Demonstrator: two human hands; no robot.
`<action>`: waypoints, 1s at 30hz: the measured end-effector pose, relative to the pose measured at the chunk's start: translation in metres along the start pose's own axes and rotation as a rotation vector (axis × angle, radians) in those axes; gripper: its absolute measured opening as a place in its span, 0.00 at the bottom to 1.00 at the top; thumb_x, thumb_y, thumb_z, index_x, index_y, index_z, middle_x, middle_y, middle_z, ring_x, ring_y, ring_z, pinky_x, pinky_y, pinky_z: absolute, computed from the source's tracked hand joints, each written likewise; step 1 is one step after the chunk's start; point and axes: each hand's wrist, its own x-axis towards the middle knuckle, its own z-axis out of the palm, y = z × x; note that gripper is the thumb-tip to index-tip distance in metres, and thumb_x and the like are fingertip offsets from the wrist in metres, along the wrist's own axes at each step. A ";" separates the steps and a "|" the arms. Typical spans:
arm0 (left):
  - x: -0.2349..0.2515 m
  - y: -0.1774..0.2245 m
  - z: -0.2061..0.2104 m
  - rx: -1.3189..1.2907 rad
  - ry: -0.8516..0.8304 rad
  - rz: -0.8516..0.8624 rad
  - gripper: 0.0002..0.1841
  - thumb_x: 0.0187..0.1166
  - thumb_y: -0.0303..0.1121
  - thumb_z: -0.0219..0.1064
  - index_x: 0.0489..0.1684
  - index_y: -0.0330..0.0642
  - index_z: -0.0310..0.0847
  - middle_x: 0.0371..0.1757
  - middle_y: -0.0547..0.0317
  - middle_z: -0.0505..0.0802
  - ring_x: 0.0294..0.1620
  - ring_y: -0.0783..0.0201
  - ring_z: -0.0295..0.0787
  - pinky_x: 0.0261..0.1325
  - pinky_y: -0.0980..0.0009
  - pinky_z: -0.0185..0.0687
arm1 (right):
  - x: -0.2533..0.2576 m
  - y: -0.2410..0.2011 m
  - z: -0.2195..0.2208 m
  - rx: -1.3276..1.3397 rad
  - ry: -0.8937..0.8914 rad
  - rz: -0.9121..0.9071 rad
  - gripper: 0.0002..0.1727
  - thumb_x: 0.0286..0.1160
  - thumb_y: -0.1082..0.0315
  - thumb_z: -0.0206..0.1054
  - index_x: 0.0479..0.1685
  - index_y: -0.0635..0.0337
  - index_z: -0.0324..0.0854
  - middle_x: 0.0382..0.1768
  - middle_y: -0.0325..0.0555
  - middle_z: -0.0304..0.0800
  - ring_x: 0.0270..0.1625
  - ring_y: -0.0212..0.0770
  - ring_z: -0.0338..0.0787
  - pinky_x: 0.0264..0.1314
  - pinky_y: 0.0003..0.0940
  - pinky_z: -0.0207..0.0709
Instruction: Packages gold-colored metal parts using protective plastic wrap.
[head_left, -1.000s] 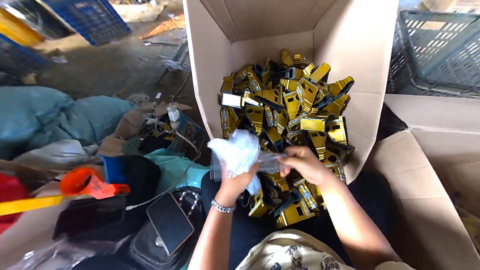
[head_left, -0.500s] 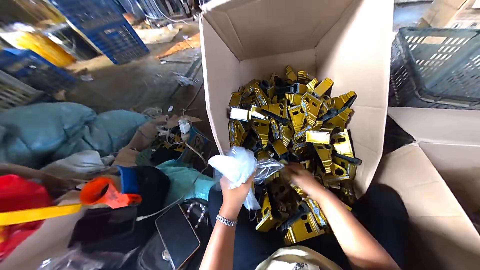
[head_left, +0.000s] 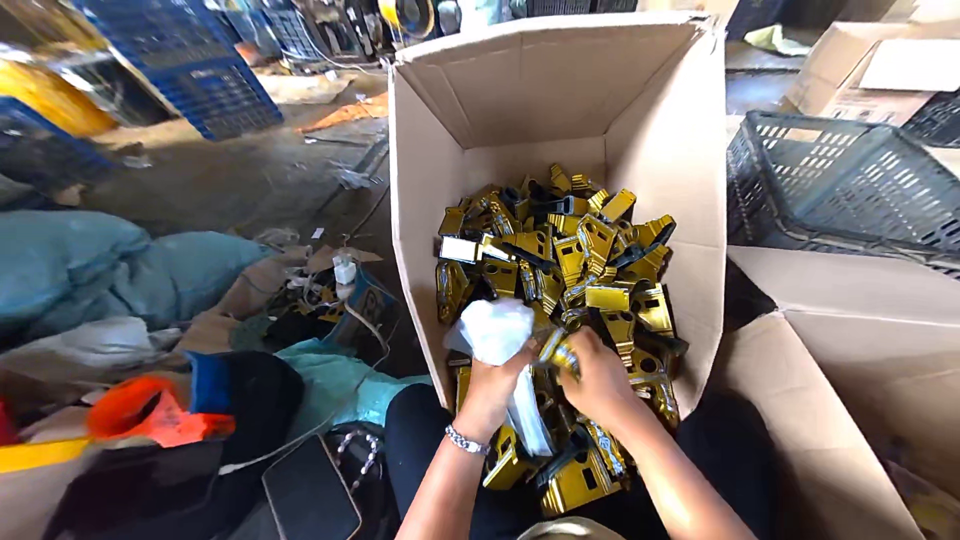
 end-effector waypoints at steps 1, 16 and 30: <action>-0.001 0.007 0.002 -0.034 0.036 -0.035 0.20 0.71 0.19 0.72 0.61 0.29 0.74 0.47 0.53 0.92 0.50 0.68 0.91 0.57 0.70 0.88 | -0.002 -0.001 0.004 -0.042 -0.043 -0.024 0.22 0.65 0.74 0.73 0.61 0.70 0.83 0.64 0.71 0.83 0.54 0.68 0.91 0.54 0.63 0.84; 0.006 -0.003 0.000 0.522 -0.126 0.404 0.22 0.60 0.29 0.80 0.51 0.24 0.84 0.47 0.50 0.95 0.53 0.69 0.92 0.64 0.69 0.86 | 0.015 0.010 0.025 0.049 -0.190 0.030 0.36 0.74 0.62 0.69 0.77 0.77 0.65 0.72 0.73 0.76 0.69 0.63 0.85 0.72 0.53 0.78; -0.039 -0.016 -0.002 0.454 -0.180 0.370 0.30 0.57 0.28 0.82 0.56 0.16 0.78 0.49 0.45 0.92 0.55 0.68 0.89 0.65 0.72 0.82 | 0.004 0.025 0.029 0.811 0.126 0.274 0.26 0.61 0.74 0.72 0.62 0.74 0.75 0.52 0.54 0.86 0.53 0.37 0.86 0.58 0.34 0.82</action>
